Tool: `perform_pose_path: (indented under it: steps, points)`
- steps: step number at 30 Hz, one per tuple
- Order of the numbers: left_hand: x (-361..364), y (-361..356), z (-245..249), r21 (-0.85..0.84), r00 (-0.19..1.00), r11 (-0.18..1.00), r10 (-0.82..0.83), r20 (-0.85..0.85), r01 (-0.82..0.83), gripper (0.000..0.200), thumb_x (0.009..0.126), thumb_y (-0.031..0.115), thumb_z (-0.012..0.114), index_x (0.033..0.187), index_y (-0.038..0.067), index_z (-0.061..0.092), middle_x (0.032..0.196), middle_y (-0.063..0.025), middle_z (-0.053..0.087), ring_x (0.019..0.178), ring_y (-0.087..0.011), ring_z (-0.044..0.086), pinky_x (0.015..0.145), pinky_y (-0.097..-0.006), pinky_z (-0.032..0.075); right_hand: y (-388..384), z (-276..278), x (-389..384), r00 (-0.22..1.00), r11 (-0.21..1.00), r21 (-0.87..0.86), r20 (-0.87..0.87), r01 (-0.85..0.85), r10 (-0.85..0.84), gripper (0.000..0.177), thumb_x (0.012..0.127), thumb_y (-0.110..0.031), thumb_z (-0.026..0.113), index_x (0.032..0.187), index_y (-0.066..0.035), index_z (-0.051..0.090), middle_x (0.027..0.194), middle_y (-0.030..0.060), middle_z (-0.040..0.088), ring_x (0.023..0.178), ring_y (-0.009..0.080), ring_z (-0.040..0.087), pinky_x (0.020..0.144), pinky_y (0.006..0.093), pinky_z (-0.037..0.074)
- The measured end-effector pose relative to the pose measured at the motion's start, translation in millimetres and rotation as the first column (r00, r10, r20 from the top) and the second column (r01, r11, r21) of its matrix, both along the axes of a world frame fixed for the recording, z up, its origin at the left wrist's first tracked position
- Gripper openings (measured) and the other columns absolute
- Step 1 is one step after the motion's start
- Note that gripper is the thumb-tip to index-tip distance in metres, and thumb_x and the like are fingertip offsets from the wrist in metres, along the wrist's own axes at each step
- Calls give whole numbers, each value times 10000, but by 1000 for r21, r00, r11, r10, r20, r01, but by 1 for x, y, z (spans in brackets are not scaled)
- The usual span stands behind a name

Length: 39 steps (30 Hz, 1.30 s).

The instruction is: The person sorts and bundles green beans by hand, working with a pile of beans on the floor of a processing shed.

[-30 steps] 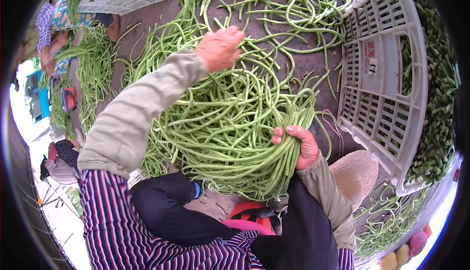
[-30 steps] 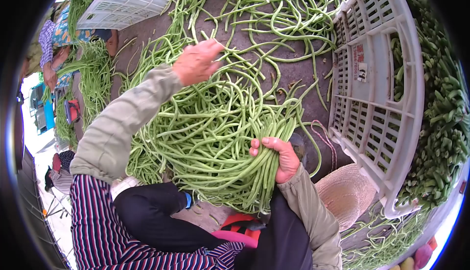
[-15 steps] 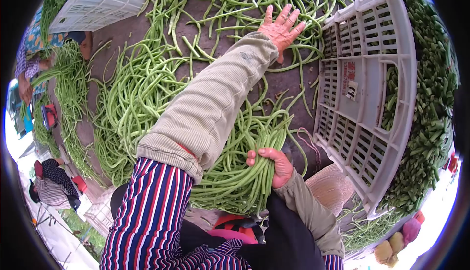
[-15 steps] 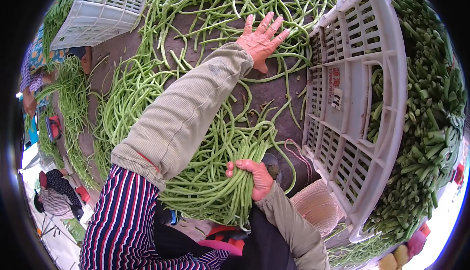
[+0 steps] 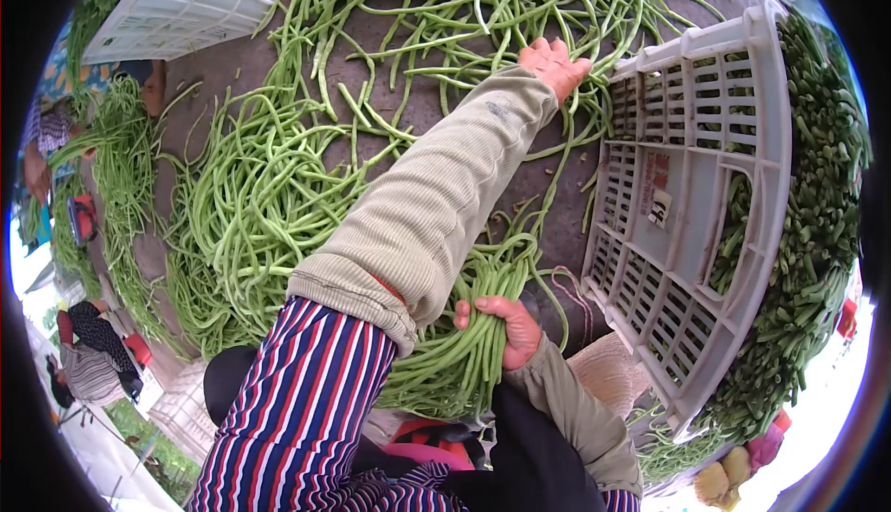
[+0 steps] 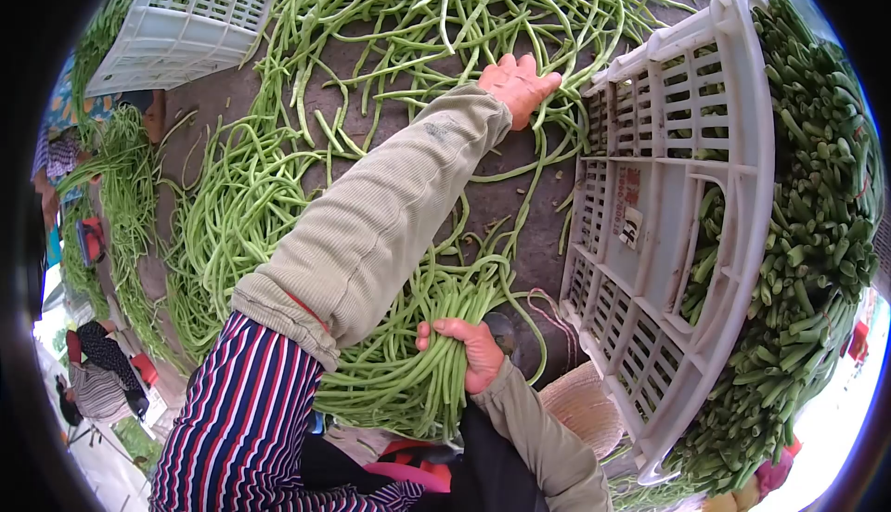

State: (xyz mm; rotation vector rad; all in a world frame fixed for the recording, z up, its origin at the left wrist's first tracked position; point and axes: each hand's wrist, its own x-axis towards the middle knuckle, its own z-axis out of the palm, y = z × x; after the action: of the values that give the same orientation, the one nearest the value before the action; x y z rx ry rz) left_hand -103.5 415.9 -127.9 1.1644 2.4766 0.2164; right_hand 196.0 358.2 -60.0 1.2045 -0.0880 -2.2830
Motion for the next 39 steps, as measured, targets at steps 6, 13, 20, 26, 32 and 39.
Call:
perform_pose_path:
  steps: [6, 13, 20, 26, 32, 39]
  points:
    - [16, -51, 4, 41, 996, 997, -62, -66, 65, 312, 785, 63, 516, 1090, 124, 500, 948, -163, 583, 898, -334, 586, 737, -437, 478, -2, -8, 8, 998, 999, -39, -54, -28, 25, 255, 810, -86, 567, 1028, 6, 471, 905, 97, 533, 843, 214, 540, 735, 412, 519]
    - [36, -171, 59, 14, 974, 976, -220, 58, 219, 313, 774, 86, 532, 1084, 84, 486, 882, -165, 610, 846, -339, 609, 720, -440, 482, -7, 16, 8, 987, 999, -7, -149, 52, -52, 170, 816, -96, 574, 908, 45, 554, 891, 116, 571, 833, 218, 576, 698, 393, 547]
    - [88, -314, 175, -8, 990, 990, -142, 5, 142, 324, 700, 92, 615, 994, 42, 489, 749, -123, 525, 735, -314, 568, 665, -423, 458, -22, 23, 2, 970, 1000, -3, -245, -9, 7, 155, 819, -109, 577, 906, 8, 527, 886, 99, 546, 830, 224, 554, 706, 416, 529]
    - [224, -417, 220, -119, 981, 974, -192, 22, 193, 278, 624, 106, 625, 876, 85, 510, 722, -91, 471, 657, -274, 518, 543, -395, 428, -38, 46, 7, 909, 990, 79, -392, -117, 139, 216, 823, -170, 580, 907, 24, 539, 860, 102, 552, 800, 197, 558, 701, 347, 515]
    - [286, -474, 227, -205, 970, 950, -218, 104, 235, 211, 681, 147, 602, 873, 127, 518, 740, -45, 432, 692, -217, 477, 518, -353, 381, -34, 38, 12, 934, 991, 81, -335, -105, 126, 163, 837, -130, 551, 942, -22, 487, 893, 78, 523, 819, 203, 513, 674, 379, 501]
    - [260, -497, 199, -349, 947, 880, -288, 145, 321, 234, 727, 159, 569, 956, 165, 519, 849, -17, 442, 838, -201, 468, 621, -348, 379, -39, 25, 5, 937, 990, 53, -320, -133, 143, 185, 837, -128, 560, 963, -12, 490, 899, 83, 526, 817, 203, 525, 675, 383, 511]
